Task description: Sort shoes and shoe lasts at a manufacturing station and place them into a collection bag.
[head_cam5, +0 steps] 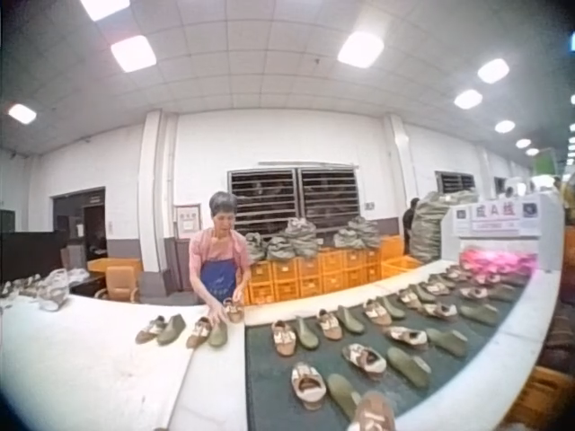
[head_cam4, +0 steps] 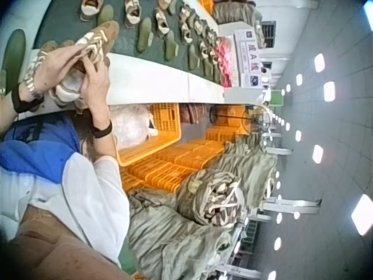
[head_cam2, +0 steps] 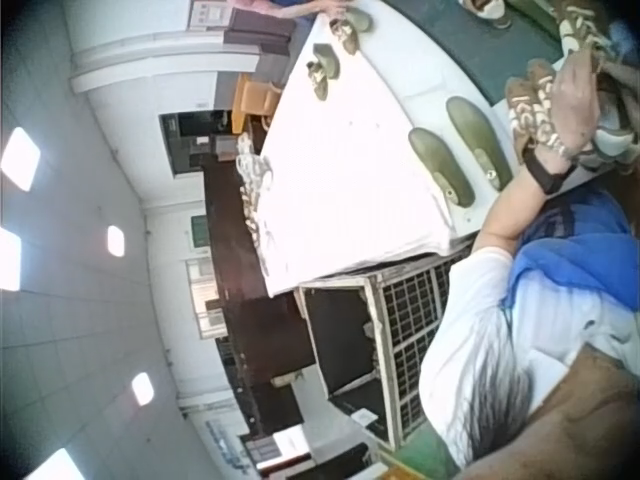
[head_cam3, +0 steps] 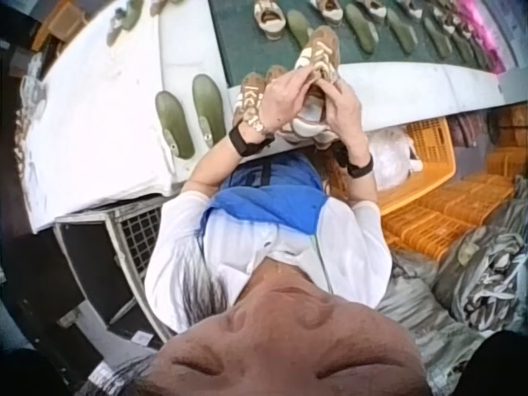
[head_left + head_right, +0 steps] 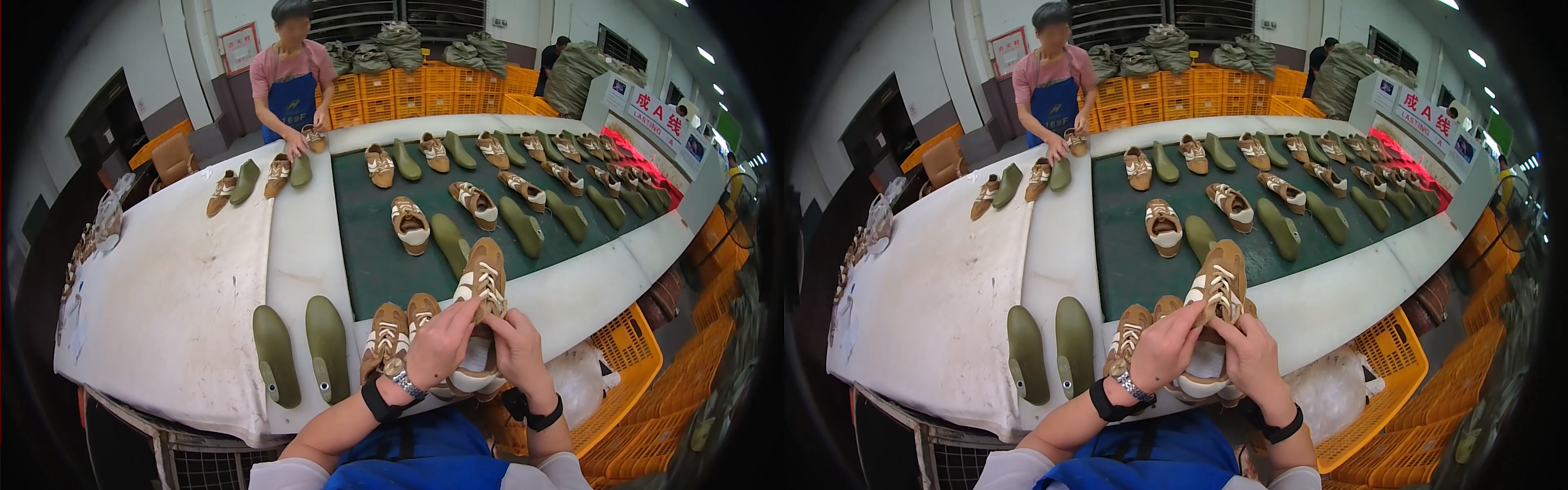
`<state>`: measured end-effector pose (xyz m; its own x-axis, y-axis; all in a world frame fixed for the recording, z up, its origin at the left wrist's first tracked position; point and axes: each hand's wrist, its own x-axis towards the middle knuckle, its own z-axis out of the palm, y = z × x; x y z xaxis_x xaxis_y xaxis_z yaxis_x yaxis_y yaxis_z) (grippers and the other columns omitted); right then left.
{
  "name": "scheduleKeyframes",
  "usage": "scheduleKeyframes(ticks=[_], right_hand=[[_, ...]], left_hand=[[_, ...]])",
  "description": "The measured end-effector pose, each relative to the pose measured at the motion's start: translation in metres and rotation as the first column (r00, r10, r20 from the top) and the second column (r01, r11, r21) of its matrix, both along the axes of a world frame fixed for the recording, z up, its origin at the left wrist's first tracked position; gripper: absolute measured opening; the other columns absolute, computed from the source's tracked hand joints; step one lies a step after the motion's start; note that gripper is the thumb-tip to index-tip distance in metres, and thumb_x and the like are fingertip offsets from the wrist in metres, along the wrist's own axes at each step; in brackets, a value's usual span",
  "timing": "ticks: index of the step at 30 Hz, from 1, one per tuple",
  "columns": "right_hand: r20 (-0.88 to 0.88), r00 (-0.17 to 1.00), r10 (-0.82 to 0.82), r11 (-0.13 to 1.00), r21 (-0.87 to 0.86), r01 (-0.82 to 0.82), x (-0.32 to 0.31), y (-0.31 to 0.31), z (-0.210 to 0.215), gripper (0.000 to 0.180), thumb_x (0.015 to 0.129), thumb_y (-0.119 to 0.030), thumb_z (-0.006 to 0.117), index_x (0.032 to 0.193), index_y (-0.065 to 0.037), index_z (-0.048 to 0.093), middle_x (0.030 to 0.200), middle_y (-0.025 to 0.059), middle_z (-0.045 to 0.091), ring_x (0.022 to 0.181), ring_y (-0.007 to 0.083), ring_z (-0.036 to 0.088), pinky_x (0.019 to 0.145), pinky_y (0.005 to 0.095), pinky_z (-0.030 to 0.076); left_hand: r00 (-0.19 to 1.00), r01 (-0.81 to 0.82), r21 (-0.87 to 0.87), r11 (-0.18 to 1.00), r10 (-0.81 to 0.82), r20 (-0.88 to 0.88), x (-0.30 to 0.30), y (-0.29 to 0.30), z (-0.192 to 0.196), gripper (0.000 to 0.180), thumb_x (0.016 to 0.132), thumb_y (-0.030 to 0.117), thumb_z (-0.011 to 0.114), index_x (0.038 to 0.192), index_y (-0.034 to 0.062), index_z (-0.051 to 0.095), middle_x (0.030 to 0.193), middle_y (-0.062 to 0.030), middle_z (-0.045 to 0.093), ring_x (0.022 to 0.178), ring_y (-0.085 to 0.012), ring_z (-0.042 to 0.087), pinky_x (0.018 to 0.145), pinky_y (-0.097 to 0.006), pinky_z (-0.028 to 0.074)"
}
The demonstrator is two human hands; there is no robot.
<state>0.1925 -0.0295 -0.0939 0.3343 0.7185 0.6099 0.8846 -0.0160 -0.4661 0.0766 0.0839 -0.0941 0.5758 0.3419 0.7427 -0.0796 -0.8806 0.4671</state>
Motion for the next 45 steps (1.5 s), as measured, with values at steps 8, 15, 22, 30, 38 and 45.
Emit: scheduleKeyframes(ticks=[8, 15, 22, 30, 38, 45], right_hand=[[-0.127, 0.948, 0.292, 0.956, 0.053, -0.287, -0.004, -0.006, -0.009, 0.017, 0.065, 0.01, 0.053, 0.07, -0.006, 0.057, 0.073, 0.0117, 0.044, 0.068, 0.029, 0.047, 0.057, 0.0334, 0.037], [-0.005, 0.989, 0.149, 0.975, 0.167, -0.146, -0.01, 0.006, -0.006, 0.023, 0.07, 0.007, 0.056, 0.089, -0.005, 0.056, 0.073, 0.0119, 0.053, 0.067, 0.0321, 0.053, 0.058, 0.0395, 0.043], [-0.4, 0.915, 0.041, 0.933, 0.342, 0.108, 0.007, 0.013, -0.021, 0.021, 0.079, 0.006, 0.053, 0.098, -0.003, 0.05, 0.074, 0.0078, 0.057, 0.06, 0.0136, 0.052, 0.056, 0.0251, 0.043], [-0.3, 0.949, -0.094, 0.966, 0.203, 0.16, 0.034, 0.004, -0.03, 0.04, 0.076, 0.002, 0.061, 0.114, -0.005, 0.053, 0.076, 0.0085, 0.056, 0.061, 0.0179, 0.055, 0.057, 0.0285, 0.046], [-0.191, 0.934, -0.303, 0.953, -0.077, 0.294, 0.134, -0.044, -0.085, 0.036, 0.074, -0.003, 0.061, 0.11, -0.006, 0.058, 0.09, 0.0151, 0.061, 0.077, 0.0315, 0.06, 0.069, 0.0374, 0.049], [-0.624, 0.727, -0.286, 0.954, -0.258, 0.154, 0.178, -0.07, -0.156, 0.036, 0.078, -0.011, 0.064, 0.113, -0.006, 0.057, 0.081, 0.0055, 0.059, 0.068, 0.0147, 0.057, 0.061, 0.0276, 0.048]], left_hand=[[0.991, -0.001, -0.527, 0.85, -0.069, -0.114, -0.016, 0.024, 0.006, 0.04, 0.082, 0.001, 0.052, 0.122, 0.0069, 0.051, 0.096, -0.0171, 0.064, 0.084, -0.03, 0.063, 0.072, -0.034, 0.051], [0.98, 0.044, -0.019, 0.999, -0.047, -0.191, -0.017, 0.006, -0.003, 0.041, 0.071, -0.001, 0.054, 0.109, 0.0124, 0.06, 0.1, -0.0167, 0.049, 0.088, -0.0346, 0.052, 0.075, -0.04, 0.045], [0.943, 0.229, -0.12, 0.966, -0.251, -0.218, -0.029, 0.014, 0.007, 0.019, 0.068, -0.011, 0.054, 0.079, 0.0042, 0.059, 0.105, -0.0176, 0.048, 0.09, -0.0334, 0.054, 0.077, -0.034, 0.045], [0.936, 0.233, -0.245, 0.941, -0.285, -0.205, -0.036, 0.016, -0.004, 0.047, 0.08, 0.003, 0.056, 0.126, 0.0065, 0.047, 0.118, -0.019, 0.049, 0.105, -0.0344, 0.051, 0.089, -0.039, 0.043], [0.871, -0.072, -0.105, 0.992, 0.012, -0.491, -0.108, 0.041, -0.025, 0.036, 0.075, 0.009, 0.064, 0.11, 0.0035, 0.057, 0.105, -0.0166, 0.057, 0.099, -0.0337, 0.054, 0.086, -0.04, 0.044], [0.57, -0.431, 0.163, 0.888, 0.407, -0.713, -0.172, 0.052, -0.078, 0.059, 0.068, 0.02, 0.072, 0.121, 0.0092, 0.049, 0.112, -0.0176, 0.052, 0.099, -0.0352, 0.053, 0.08, -0.042, 0.048]])
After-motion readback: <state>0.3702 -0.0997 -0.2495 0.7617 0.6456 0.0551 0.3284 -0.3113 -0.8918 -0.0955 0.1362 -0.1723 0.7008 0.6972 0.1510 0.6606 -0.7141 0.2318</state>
